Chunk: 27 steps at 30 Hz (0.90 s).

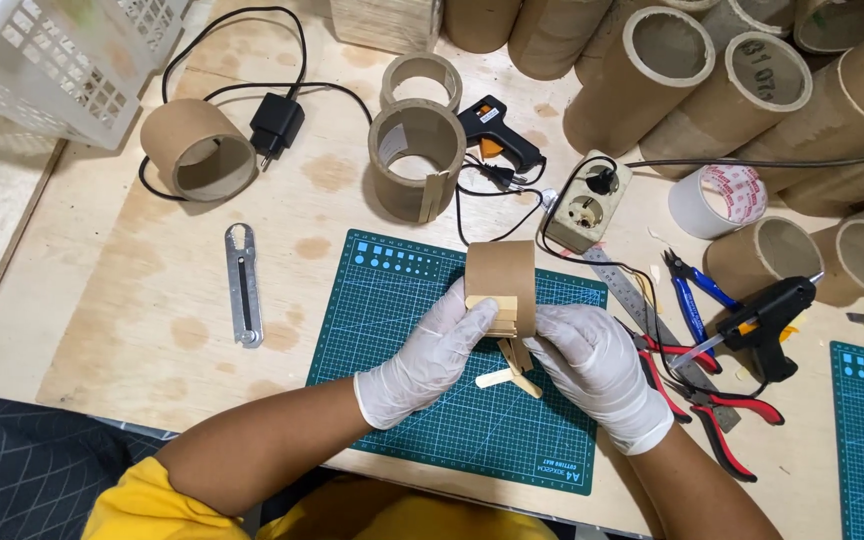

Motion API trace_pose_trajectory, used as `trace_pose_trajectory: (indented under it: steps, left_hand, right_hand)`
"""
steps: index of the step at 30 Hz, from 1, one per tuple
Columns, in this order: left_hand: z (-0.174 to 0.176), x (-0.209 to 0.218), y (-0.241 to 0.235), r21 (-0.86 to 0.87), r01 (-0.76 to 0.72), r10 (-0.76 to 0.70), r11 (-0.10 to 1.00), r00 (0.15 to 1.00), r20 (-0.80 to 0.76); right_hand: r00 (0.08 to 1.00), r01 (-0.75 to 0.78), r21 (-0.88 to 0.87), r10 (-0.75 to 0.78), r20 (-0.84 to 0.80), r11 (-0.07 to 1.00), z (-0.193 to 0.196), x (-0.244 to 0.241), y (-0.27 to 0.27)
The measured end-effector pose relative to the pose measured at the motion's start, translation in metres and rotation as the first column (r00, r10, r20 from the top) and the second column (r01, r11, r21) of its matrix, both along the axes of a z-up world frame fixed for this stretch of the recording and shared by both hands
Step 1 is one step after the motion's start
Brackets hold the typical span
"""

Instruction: Attaching wooden sticks to a cardboard ring using a hot glue gun and trimming them with a utility knife.

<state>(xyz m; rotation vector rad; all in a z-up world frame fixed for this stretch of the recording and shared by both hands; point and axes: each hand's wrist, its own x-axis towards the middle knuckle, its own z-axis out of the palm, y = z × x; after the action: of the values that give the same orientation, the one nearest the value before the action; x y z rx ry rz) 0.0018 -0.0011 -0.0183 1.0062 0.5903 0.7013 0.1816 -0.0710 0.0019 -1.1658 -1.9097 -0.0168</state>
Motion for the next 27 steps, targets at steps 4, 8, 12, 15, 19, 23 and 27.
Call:
trace_pose_trajectory:
  steps: [4,8,12,15,19,23,27]
  left_hand:
    - [0.004,0.0,-0.002,0.026,-0.012,0.013,1.0,1.0,-0.022]
    - [0.001,-0.001,-0.002,0.049,-0.012,0.014,0.999,0.998,-0.057]
    - [0.008,-0.001,-0.002,0.052,-0.006,0.009,0.999,0.999,-0.052]
    - [0.003,0.0,-0.002,0.069,0.004,0.001,0.998,0.998,-0.067]
    - [0.0,0.003,-0.003,0.034,-0.024,0.023,0.999,0.999,0.026]
    - [0.005,0.001,-0.004,0.041,-0.015,0.014,0.999,0.999,0.032]
    - [0.015,-0.002,-0.008,0.032,-0.014,0.012,0.999,0.998,0.057]
  right_hand:
    - [0.996,-0.052,-0.075,0.047,-0.071,0.996,0.012,0.001,-0.002]
    - [0.999,0.025,0.038,-0.027,0.037,0.999,-0.004,-0.001,-0.004]
    - [1.0,0.014,0.045,-0.014,0.016,0.999,-0.007,-0.003,-0.003]
    - [0.998,0.043,0.035,-0.044,0.053,0.998,-0.013,0.0,-0.003]
    - [0.999,-0.002,-0.029,0.003,0.051,1.0,-0.009,0.005,-0.001]
    - [0.987,-0.158,-0.204,0.16,-0.005,0.966,-0.011,0.017,0.0]
    - [0.965,-0.254,-0.386,0.262,-0.033,0.887,0.047,0.02,-0.016]
